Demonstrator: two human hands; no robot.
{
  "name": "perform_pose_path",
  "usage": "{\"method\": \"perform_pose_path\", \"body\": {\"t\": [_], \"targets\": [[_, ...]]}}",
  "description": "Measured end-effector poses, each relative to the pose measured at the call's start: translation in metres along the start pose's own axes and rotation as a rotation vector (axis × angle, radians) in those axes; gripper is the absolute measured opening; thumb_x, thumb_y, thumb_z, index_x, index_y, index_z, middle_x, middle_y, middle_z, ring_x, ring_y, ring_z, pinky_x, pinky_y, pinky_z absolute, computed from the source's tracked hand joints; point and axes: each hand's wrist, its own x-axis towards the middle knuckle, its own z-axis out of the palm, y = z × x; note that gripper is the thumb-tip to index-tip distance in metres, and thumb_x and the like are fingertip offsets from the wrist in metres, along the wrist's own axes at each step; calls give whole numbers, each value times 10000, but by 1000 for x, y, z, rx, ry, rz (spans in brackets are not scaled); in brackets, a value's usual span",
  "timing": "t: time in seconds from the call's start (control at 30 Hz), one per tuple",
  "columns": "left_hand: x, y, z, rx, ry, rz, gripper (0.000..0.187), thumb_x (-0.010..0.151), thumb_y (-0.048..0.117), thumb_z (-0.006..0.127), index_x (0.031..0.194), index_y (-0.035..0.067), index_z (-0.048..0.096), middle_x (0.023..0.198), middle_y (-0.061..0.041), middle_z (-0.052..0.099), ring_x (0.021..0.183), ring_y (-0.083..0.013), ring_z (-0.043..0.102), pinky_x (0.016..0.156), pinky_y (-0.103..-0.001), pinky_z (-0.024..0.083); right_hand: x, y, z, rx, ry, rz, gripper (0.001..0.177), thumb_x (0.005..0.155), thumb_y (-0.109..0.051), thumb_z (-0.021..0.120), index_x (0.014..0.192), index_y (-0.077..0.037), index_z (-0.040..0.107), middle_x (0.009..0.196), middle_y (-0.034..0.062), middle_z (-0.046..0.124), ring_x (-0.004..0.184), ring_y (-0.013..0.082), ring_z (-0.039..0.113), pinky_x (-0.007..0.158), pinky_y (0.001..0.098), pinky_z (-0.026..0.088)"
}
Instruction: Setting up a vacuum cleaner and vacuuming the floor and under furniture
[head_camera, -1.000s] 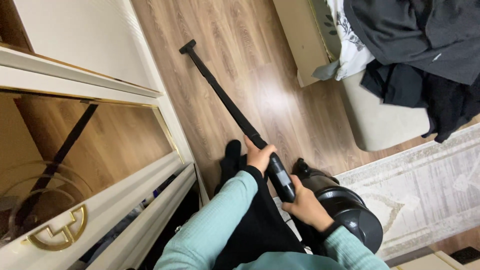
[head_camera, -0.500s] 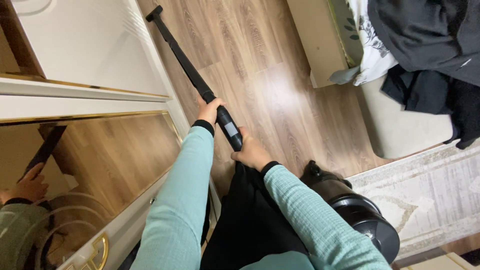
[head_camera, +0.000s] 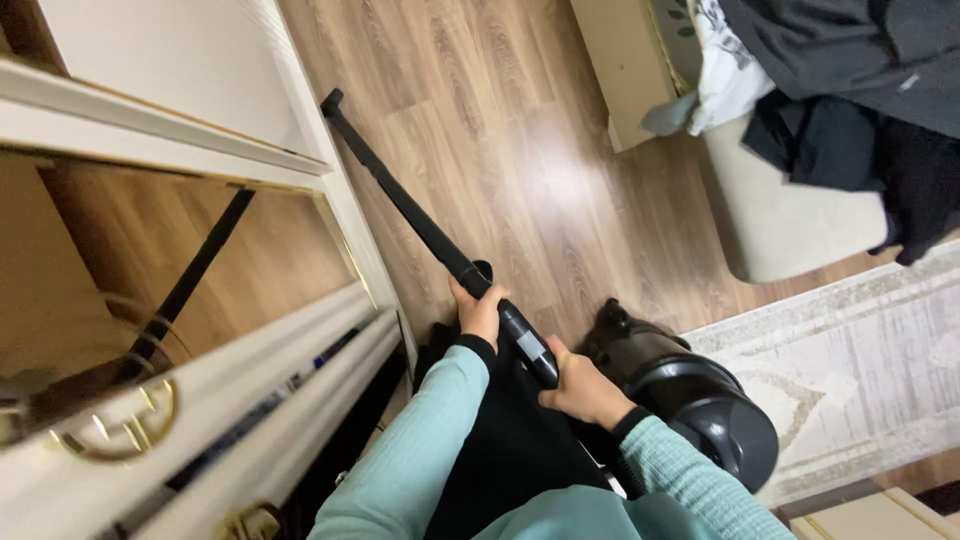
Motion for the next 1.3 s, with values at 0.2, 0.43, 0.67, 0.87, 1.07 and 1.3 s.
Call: {"method": "perform_pose_path", "body": {"t": [0.2, 0.43, 0.67, 0.87, 1.07, 1.3], "targets": [[-31, -123, 18, -30, 28, 12, 1199, 769, 234, 773, 1681, 231, -5, 1577, -223, 346, 1402, -365, 432, 1078, -477, 415, -70, 72, 8, -66, -48, -17, 952, 694, -255, 851, 1520, -181, 382, 1064, 302, 735, 1088, 459, 707, 858, 559, 583], [-88, -204, 43, -35, 64, 32, 1236, 730, 256, 801, 1676, 200, 8, 1555, -248, 385, 1400, -372, 449, 1103, -468, 424, -149, 124, 5, -123, -62, 2, 870, 695, -201, 805, 1477, -221, 423, 1041, 311, 741, 1083, 483, 708, 882, 565, 579], [-162, -181, 51, -127, -11, 3, 1218, 770, 218, 770, 1677, 169, -43, 1635, -263, 265, 1477, -400, 355, 1145, -477, 366, -189, 134, 0, -173, -24, 56, 882, 663, -162, 796, 1468, -250, 449, 1004, 266, 769, 1042, 432, 752, 869, 497, 605], [-81, -144, 32, -91, 81, 166, 1153, 724, 212, 766, 1660, 89, 105, 1631, -287, 289, 1502, -409, 336, 1199, -492, 316, -84, 136, 35, -129, 34, -115, 919, 680, -209, 804, 1501, -186, 391, 1063, 322, 717, 1095, 493, 686, 886, 598, 551], [-53, -63, -19, 57, -267, 88, 1240, 858, 323, 828, 1655, 106, -97, 1661, -288, 127, 1488, -451, 329, 1101, -533, 465, -47, 65, 29, -129, 43, -15, 890, 695, -278, 848, 1482, -188, 442, 1089, 269, 736, 1095, 444, 710, 907, 533, 588], [12, -26, -77, 1, -355, 46, 1277, 873, 307, 838, 1647, 123, -161, 1553, -279, 279, 1401, -409, 408, 1096, -548, 452, -5, -10, 54, -52, 29, 62, 894, 713, -290, 849, 1488, -194, 412, 1123, 278, 727, 1136, 430, 693, 918, 545, 577]]}}
